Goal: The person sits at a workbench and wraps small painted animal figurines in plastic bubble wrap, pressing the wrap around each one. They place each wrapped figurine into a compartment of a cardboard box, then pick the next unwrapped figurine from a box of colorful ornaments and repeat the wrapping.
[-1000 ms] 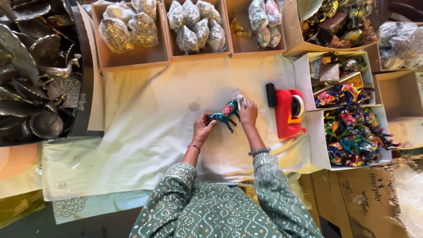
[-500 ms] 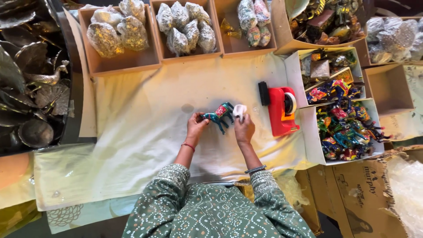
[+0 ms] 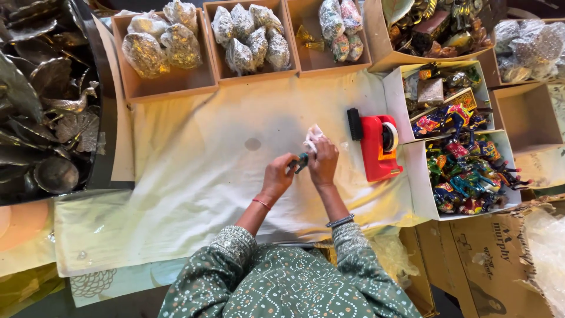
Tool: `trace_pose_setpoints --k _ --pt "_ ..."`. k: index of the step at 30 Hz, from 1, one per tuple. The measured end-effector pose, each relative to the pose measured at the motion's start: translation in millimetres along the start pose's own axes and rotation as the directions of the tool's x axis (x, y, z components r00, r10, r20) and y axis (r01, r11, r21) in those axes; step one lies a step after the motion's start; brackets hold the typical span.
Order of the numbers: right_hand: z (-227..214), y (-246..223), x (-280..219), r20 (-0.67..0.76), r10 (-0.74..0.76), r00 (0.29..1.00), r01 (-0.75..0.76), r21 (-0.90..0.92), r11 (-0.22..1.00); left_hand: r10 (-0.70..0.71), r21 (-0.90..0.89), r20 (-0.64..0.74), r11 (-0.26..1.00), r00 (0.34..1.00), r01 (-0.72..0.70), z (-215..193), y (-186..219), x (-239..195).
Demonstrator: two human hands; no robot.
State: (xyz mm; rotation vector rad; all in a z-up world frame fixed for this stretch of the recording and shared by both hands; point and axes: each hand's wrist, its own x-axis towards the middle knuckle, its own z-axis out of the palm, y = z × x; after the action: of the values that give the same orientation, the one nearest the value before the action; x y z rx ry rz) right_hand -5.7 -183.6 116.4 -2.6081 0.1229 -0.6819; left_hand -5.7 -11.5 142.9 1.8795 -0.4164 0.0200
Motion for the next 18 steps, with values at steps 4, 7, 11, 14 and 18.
trace_pose_setpoints --k 4,7,11,14,18 --pt "26 57 -5 0.165 0.262 0.951 -0.280 0.100 0.955 0.064 0.062 -0.008 0.996 0.998 -0.063 9 13 -14" --pt "10 43 -5 0.295 0.460 0.838 -0.531 0.243 0.812 0.074 0.103 0.000 0.992 0.997 -0.074 10 18 -17" --pt "-25 -9 -20 0.084 0.169 0.982 -0.182 0.199 0.963 0.088 0.127 0.035 0.988 0.995 -0.092 5 18 -14" --pt "-32 -1 -32 0.035 0.028 0.999 -0.029 0.048 0.998 0.110 0.145 0.094 0.982 0.990 -0.122 5 10 -7" --pt "-40 27 -26 0.173 0.288 0.942 -0.320 0.200 0.926 0.151 0.204 0.139 0.963 0.979 -0.177 14 -3 22"
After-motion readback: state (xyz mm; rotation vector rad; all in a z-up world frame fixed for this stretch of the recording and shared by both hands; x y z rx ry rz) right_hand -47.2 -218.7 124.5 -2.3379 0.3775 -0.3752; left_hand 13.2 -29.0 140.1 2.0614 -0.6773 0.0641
